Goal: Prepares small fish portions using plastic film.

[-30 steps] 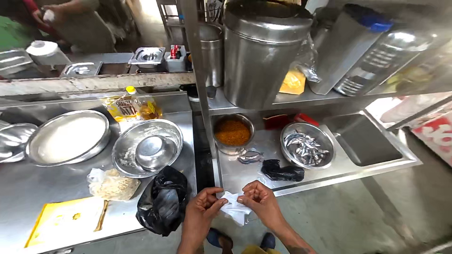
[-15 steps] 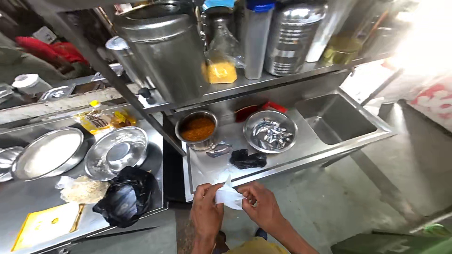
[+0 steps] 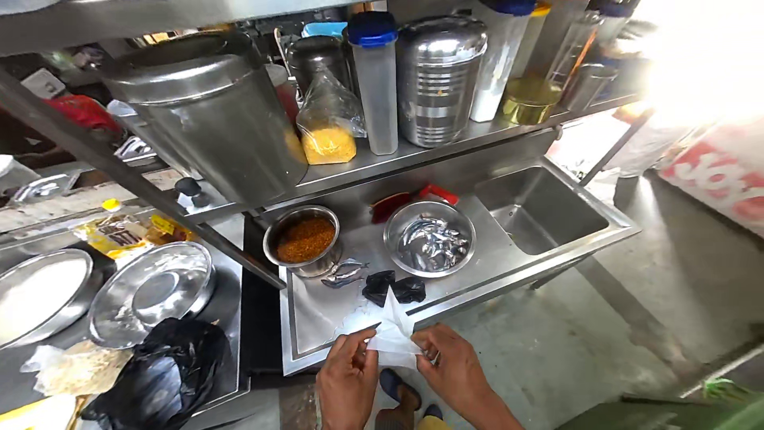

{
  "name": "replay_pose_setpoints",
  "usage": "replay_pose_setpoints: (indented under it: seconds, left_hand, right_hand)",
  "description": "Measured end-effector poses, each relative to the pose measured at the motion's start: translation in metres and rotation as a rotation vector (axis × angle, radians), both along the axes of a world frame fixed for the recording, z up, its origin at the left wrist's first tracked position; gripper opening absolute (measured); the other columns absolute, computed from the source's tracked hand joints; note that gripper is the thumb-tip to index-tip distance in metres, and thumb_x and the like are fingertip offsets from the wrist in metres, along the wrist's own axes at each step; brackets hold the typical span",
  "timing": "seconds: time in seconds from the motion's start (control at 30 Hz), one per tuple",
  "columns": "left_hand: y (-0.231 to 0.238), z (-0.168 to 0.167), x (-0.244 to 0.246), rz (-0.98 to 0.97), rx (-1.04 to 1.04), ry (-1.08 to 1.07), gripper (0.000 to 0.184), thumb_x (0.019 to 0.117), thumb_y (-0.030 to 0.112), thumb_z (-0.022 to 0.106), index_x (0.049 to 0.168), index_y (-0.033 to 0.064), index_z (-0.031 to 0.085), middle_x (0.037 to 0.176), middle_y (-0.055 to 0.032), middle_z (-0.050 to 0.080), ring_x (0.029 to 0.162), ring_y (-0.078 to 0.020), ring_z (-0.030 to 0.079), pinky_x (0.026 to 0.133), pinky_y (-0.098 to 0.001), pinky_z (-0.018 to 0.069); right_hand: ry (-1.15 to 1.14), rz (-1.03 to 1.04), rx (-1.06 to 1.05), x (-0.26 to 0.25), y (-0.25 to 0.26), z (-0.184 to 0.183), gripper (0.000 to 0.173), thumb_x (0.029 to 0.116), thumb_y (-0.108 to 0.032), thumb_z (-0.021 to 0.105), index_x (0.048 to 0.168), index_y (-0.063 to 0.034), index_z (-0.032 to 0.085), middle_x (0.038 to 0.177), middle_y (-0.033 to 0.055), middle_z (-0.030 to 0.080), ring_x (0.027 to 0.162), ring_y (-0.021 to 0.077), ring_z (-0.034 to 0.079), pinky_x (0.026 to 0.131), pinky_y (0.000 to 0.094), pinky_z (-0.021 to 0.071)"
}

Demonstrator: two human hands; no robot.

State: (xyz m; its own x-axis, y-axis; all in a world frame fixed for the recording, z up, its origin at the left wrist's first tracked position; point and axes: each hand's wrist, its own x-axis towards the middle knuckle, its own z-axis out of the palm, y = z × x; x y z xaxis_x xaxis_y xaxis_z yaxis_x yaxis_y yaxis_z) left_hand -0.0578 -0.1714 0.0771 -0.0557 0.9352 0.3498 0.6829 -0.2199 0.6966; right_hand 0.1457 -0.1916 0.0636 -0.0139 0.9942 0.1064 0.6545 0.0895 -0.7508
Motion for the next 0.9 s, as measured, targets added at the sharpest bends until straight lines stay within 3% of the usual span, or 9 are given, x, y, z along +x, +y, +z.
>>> replay_pose_setpoints:
  seconds: [0.17, 0.3, 0.47, 0.57, 0.63, 0.73, 0.83, 0.9]
  left_hand:
    - [0.033, 0.023, 0.016, -0.138, -0.045, -0.255, 0.031, 0.0857, 0.014, 0.065, 0.116, 0.0101, 0.073, 0.068, 0.0086, 0.060, 0.051, -0.0015, 0.053, 0.044, -0.0201, 0.0466]
    - [0.067, 0.046, 0.019, -0.195, -0.029, -0.396, 0.032, 0.0863, 0.009, 0.063, 0.116, 0.0075, 0.073, 0.066, 0.0077, 0.055, 0.049, -0.0023, 0.048, 0.041, -0.0189, 0.0422]
    - [0.107, 0.042, 0.007, -0.094, 0.049, -0.362, 0.024, 0.0871, 0.010, 0.065, 0.106, 0.0102, 0.079, 0.083, 0.0029, 0.061, 0.059, -0.0009, 0.055, 0.048, -0.0164, 0.0488]
    - [0.129, 0.030, -0.006, -0.064, 0.022, -0.454, 0.024, 0.0880, 0.003, 0.063, 0.107, 0.0050, 0.077, 0.105, -0.0073, 0.065, 0.081, -0.0096, 0.068, 0.063, -0.0219, 0.0613]
    - [0.141, 0.021, -0.012, -0.065, -0.043, -0.612, 0.025, 0.0899, -0.002, 0.058, 0.111, -0.0009, 0.072, 0.104, -0.0076, 0.070, 0.081, -0.0135, 0.070, 0.064, -0.0272, 0.0618]
    - [0.156, 0.013, -0.017, -0.071, -0.115, -0.818, 0.026, 0.0924, -0.005, 0.051, 0.114, -0.0030, 0.065, 0.094, -0.0045, 0.071, 0.074, -0.0142, 0.071, 0.062, -0.0290, 0.0624]
    - [0.168, 0.007, -0.022, -0.082, -0.090, -0.781, 0.026, 0.0920, -0.003, 0.053, 0.116, -0.0023, 0.064, 0.094, -0.0020, 0.070, 0.073, -0.0112, 0.068, 0.060, -0.0255, 0.0597]
    - [0.174, 0.008, -0.027, -0.114, -0.082, -0.703, 0.032, 0.0913, 0.006, 0.065, 0.122, -0.0011, 0.063, 0.097, -0.0012, 0.068, 0.079, -0.0113, 0.066, 0.064, -0.0244, 0.0580]
  right_hand:
    - [0.112, 0.027, 0.041, 0.012, 0.038, 0.029, 0.025, 0.0959, -0.033, 0.068, 0.113, -0.0158, 0.074, 0.087, -0.0032, 0.068, 0.069, 0.0045, 0.063, 0.061, 0.0229, 0.0567]
    - [0.157, 0.078, 0.130, 0.017, 0.078, 0.054, 0.023, 0.0941, -0.026, 0.069, 0.114, -0.0152, 0.074, 0.087, -0.0042, 0.067, 0.067, 0.0026, 0.062, 0.057, 0.0202, 0.0553]
    - [0.110, 0.133, 0.187, 0.012, 0.127, 0.060, 0.023, 0.0932, -0.022, 0.069, 0.115, -0.0152, 0.074, 0.087, -0.0040, 0.067, 0.069, 0.0019, 0.062, 0.058, 0.0194, 0.0551]
    - [-0.001, 0.142, 0.179, 0.001, 0.151, 0.047, 0.024, 0.0916, -0.020, 0.070, 0.114, -0.0151, 0.074, 0.090, -0.0014, 0.069, 0.074, 0.0061, 0.065, 0.063, 0.0237, 0.0578]
    - [-0.051, 0.173, 0.152, -0.009, 0.162, 0.037, 0.022, 0.0920, -0.020, 0.069, 0.113, -0.0144, 0.075, 0.091, 0.0015, 0.070, 0.077, 0.0107, 0.067, 0.067, 0.0294, 0.0596]
    - [-0.003, 0.257, 0.126, -0.021, 0.177, 0.024, 0.019, 0.0953, -0.022, 0.068, 0.111, -0.0135, 0.074, 0.092, 0.0029, 0.069, 0.078, 0.0120, 0.067, 0.069, 0.0298, 0.0593]
    - [0.082, 0.281, 0.081, -0.018, 0.194, 0.022, 0.019, 0.0974, -0.023, 0.067, 0.110, -0.0120, 0.075, 0.092, 0.0035, 0.069, 0.077, 0.0102, 0.066, 0.068, 0.0271, 0.0590]
    - [0.123, 0.274, 0.030, -0.011, 0.207, 0.027, 0.020, 0.0972, -0.024, 0.067, 0.111, -0.0107, 0.075, 0.093, 0.0042, 0.070, 0.074, 0.0095, 0.066, 0.065, 0.0268, 0.0586]
